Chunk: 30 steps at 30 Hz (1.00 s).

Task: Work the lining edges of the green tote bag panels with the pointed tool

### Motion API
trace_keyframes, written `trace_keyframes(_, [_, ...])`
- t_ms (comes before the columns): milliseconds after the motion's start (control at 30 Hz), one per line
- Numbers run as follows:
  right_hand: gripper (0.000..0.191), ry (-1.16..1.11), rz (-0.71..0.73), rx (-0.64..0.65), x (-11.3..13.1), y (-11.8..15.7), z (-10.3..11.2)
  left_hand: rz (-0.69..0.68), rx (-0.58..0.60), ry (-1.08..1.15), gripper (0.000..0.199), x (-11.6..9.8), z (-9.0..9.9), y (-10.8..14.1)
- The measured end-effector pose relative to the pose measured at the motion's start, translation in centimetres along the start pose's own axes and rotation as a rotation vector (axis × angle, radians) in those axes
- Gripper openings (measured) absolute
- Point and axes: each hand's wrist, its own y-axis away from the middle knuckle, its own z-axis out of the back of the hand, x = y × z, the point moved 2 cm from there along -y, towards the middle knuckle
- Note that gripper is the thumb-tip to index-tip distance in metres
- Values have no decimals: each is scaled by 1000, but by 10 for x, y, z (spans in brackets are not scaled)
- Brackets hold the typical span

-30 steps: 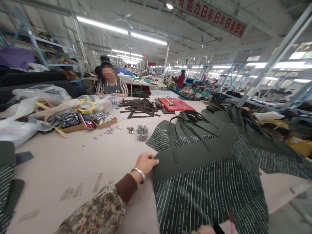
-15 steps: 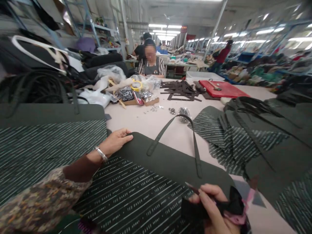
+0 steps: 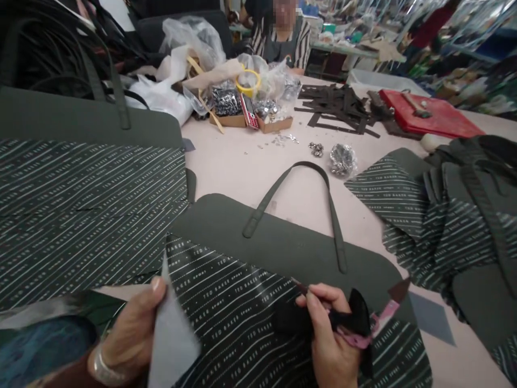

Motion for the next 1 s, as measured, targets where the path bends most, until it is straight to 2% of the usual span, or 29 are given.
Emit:
trace_keyframes(67, [9, -10, -15, 13, -1, 1, -1, 37, 15, 45, 35, 26, -12, 4])
trace_keyframes(167, [7, -44, -35, 18, -2, 1, 0, 68, 27, 15, 65, 48, -48, 2])
trace_keyframes(200, [6, -56, -34, 17, -2, 1, 0, 71, 10, -4, 66, 51, -61, 0])
trace_keyframes(267, [5, -65, -28, 6, -1, 0, 1, 73, -38, -57, 55, 54, -83, -6])
trace_keyframes(367, [4, -55, -15, -11, 2, -2, 0, 76, -122, -133, 31, 55, -101, -16])
trace_keyframes(500, [2, -22, -35, -9, 8, -4, -3, 125, -180, -168, 27, 55, -102, -22])
trace_keyframes(633, [4, -24, -162, -51, 14, -2, -5, 189, -176, -176, 30, 54, -99, -20])
trace_keyframes(767, [6, -4, -184, -64, 19, 0, -8, 248, -176, -123, 36, 54, -100, -19])
trace_keyframes(900, [11, -8, -263, -129, 25, 2, -11, 314, -164, -97, 41, 54, -98, -19])
trace_keyframes(1000, [10, -69, -267, -151, 31, 1, -12, 312, -166, -104, 42, 54, -97, -19])
